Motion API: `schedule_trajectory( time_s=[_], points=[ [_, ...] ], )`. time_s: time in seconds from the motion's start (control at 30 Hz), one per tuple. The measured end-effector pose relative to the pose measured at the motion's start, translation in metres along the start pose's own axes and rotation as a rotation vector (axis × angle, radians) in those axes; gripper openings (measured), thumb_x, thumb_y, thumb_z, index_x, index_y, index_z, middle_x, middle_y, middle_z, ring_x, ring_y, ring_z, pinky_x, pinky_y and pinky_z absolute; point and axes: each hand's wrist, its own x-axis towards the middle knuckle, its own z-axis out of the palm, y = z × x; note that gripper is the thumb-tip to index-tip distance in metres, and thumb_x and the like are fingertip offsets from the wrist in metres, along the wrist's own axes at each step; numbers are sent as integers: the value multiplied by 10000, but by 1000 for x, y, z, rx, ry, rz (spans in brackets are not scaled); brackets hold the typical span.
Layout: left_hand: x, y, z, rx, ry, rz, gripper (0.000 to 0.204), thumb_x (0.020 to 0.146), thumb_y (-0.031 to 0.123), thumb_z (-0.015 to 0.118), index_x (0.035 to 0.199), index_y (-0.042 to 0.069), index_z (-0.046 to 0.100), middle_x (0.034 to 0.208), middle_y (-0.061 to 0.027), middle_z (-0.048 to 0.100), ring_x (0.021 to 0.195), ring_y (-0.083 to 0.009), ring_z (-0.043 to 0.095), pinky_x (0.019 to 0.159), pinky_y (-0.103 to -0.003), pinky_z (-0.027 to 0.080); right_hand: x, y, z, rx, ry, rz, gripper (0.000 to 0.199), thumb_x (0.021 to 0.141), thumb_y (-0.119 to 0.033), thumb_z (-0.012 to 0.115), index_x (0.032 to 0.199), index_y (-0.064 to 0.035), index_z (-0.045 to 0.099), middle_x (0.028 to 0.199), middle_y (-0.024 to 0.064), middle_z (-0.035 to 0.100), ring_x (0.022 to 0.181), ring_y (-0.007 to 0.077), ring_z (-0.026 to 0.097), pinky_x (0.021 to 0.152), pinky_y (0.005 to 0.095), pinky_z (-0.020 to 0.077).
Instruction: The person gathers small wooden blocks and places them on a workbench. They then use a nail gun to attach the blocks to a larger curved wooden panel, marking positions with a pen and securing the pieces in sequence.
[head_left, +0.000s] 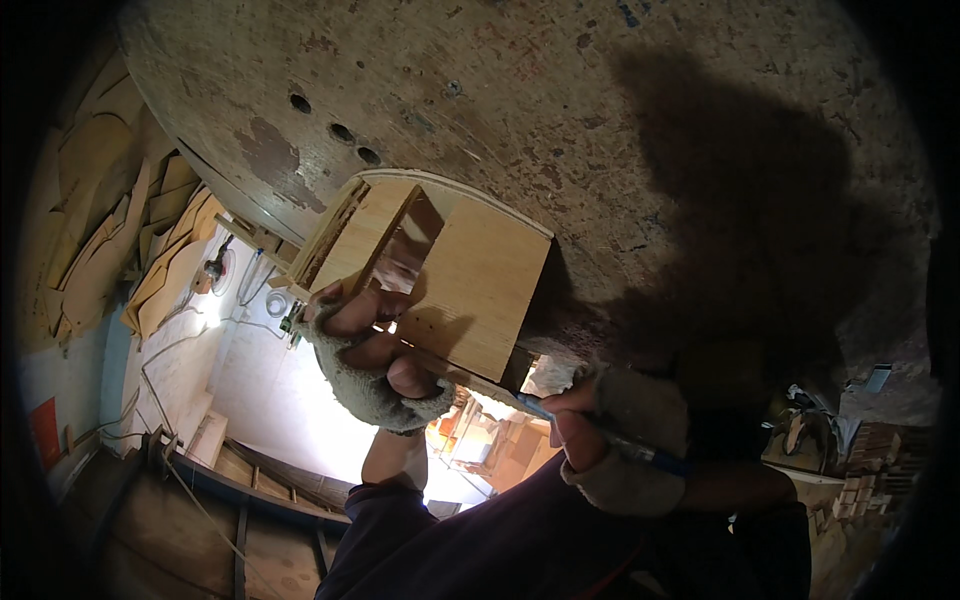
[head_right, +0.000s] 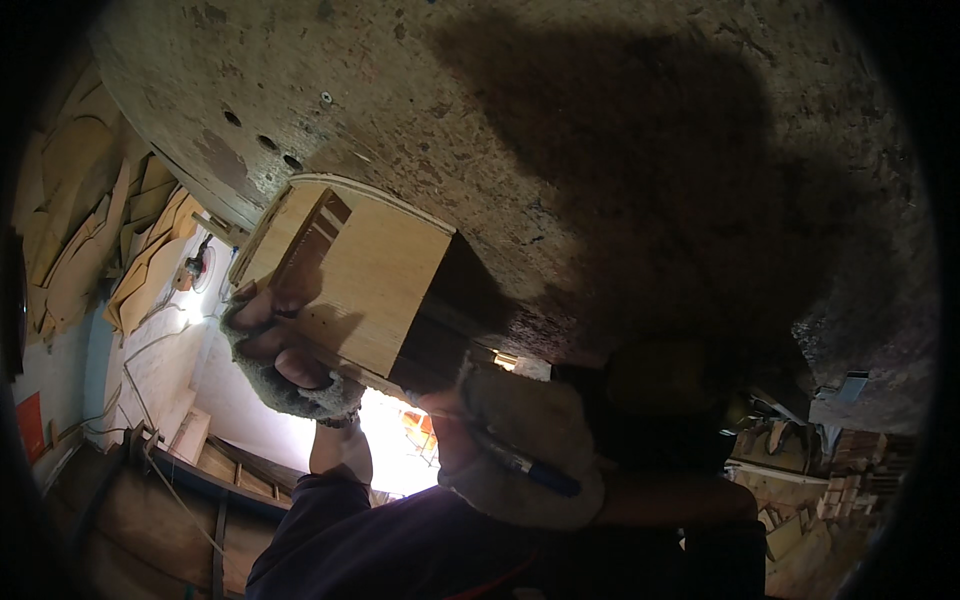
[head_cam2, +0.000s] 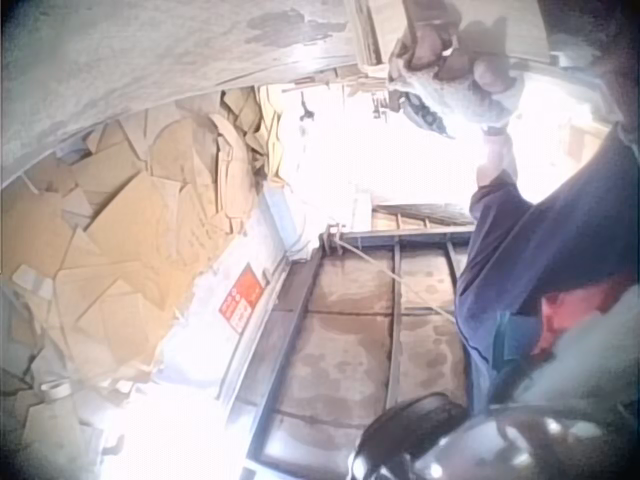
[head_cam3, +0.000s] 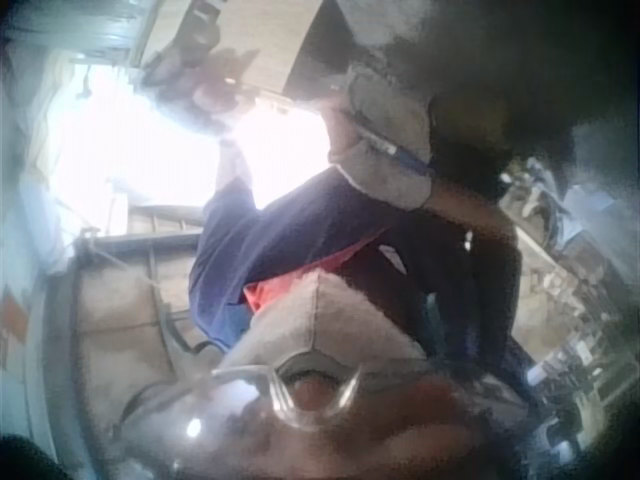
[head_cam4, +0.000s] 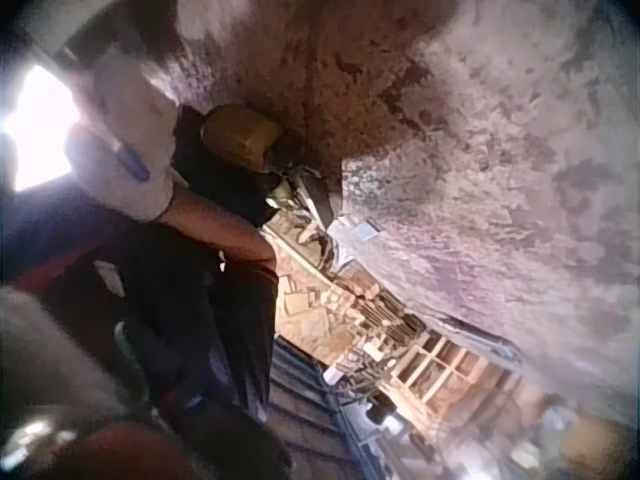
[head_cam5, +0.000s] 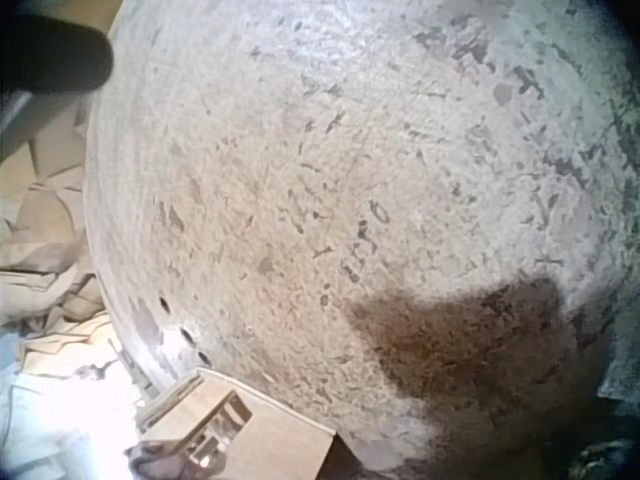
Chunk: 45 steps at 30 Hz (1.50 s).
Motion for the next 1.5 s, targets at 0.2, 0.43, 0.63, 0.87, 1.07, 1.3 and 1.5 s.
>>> schedule_trajectory(
  time_s=[0.2, 0.43, 0.63, 0.87, 1.07, 1.3, 1.5],
  points=[
    [-5, -7, 0, -13, 11, 15, 594, 1055, 563, 415, 816, 40, 562, 1033, -104, 665, 1044, -316, 573, 1072, -519, 378, 4, 0, -7, 101, -81, 43, 162, 984, -152, 665, 1014, -1, 718, 758, 82, 689, 651, 158, 683, 602, 299, 528],
    [-11, -11, 7, -49, 81, -38, 603, 1051, 592, 411, 895, 34, 583, 1061, -102, 665, 1075, -319, 570, 1079, -516, 368, 12, -3, -13, -27, -104, -90, 162, 965, -159, 684, 994, -5, 725, 738, 80, 683, 642, 158, 683, 588, 294, 516],
    [-5, -4, -1, -28, 23, -27, 645, 1021, 623, 436, 873, 19, 608, 1056, -104, 668, 1075, -315, 563, 1089, -516, 362, 11, -4, -7, 0, -74, -41, 162, 954, -173, 697, 986, -18, 731, 741, 77, 682, 630, 160, 674, 585, 293, 504],
    [-13, -9, 6, -47, 71, -87, 599, 1029, 557, 444, 789, 26, 583, 1021, -104, 666, 1060, -320, 563, 1090, -522, 359, 11, -6, -9, -23, -84, 5, 151, 949, -173, 695, 973, -30, 739, 748, 75, 680, 634, 169, 667, 602, 301, 510],
    [-19, -19, 6, -50, 93, -13, 572, 1033, 547, 429, 765, 49, 515, 1058, -120, 667, 1075, -333, 578, 1123, -534, 346, 7, -5, -12, -20, -92, 67, 184, 980, -215, 684, 968, -36, 723, 777, 78, 678, 618, 151, 644, 585, 294, 498],
    [-8, -19, 16, -280, 233, 267, 443, 1030, 506, 408, 885, 88, 440, 1280, -205, 636, 1228, -302, 574, 1228, -539, 247, -10, 1, -7, 228, 87, 55, 169, 990, -170, 693, 1042, -10, 675, 789, 88, 671, 655, 134, 640, 606, 279, 503],
    [4, -16, 31, -280, 603, 260, 393, 1017, 358, 493, 781, 45, 467, 1168, -179, 672, 1148, -292, 588, 1144, -509, 361, -42, -13, -4, 60, 159, -248, 207, 950, -121, 723, 1065, 7, 607, 850, 115, 645, 659, 145, 611, 584, 274, 472]
  ],
)
